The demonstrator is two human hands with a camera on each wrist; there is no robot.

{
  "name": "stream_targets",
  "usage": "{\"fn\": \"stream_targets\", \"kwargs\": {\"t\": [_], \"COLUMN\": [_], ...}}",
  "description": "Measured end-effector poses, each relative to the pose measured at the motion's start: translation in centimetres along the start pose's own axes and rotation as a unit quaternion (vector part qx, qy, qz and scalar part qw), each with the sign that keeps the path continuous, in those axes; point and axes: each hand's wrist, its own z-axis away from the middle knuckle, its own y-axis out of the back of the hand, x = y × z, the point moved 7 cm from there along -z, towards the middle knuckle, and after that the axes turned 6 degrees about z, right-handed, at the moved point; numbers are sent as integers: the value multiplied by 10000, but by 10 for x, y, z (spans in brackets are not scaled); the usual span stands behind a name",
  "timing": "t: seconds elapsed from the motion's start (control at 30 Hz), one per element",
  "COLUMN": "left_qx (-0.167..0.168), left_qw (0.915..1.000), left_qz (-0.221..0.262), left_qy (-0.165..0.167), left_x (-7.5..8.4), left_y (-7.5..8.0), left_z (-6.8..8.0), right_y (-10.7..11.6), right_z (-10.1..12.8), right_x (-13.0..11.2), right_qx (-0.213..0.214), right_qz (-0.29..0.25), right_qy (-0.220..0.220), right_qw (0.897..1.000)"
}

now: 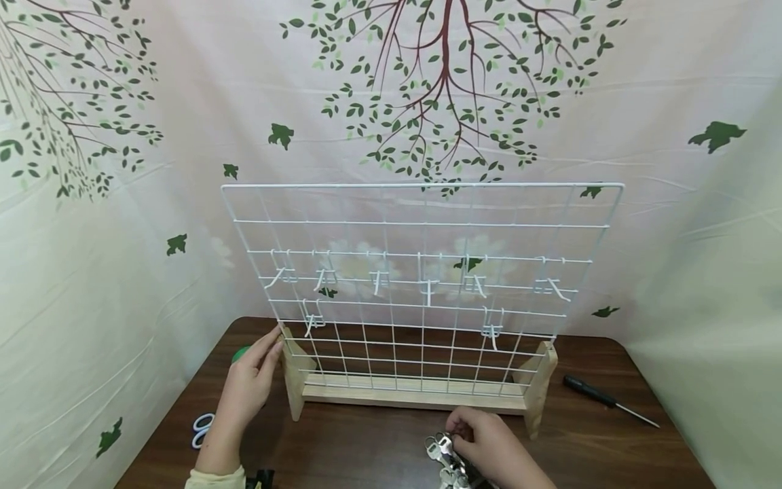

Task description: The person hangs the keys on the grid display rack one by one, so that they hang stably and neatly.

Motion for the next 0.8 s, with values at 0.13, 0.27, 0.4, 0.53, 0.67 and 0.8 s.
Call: {"fn": "stream_targets", "kwargs": {"t": [0.13, 0.27, 0.4, 0.53, 0.67, 0.8], "left_qx": [-2, -42, -73, -57, -55, -45], "left_qw": [10000, 9999, 9999, 10000, 9999, 9999], "left_qz": [-8, -3, -8, -30, -66, -103], "left_qy": [52, 114, 93, 58, 91, 118], "left_x": [-1, -2, -1, 0, 0, -1], "left_y": [0, -1, -2, -2, -2, -2], "left_z": [1, 1, 0, -2, -4, -4], "right_y": [-1, -2, -3, -5, -8, -10], "right_z": [-5, -10, -18, -27, -36, -46], "right_x": [-18, -37, -54, -72, -90, -109], "right_qx": [-212, -234, -218, -191, 9, 304], "right_qz": [-237, -277, -372, -649, -1045, -1408], "right_qy": [181, 505, 590, 555, 608, 716], "right_qw": [9993, 9981, 9973, 9962, 9927, 9870]}}
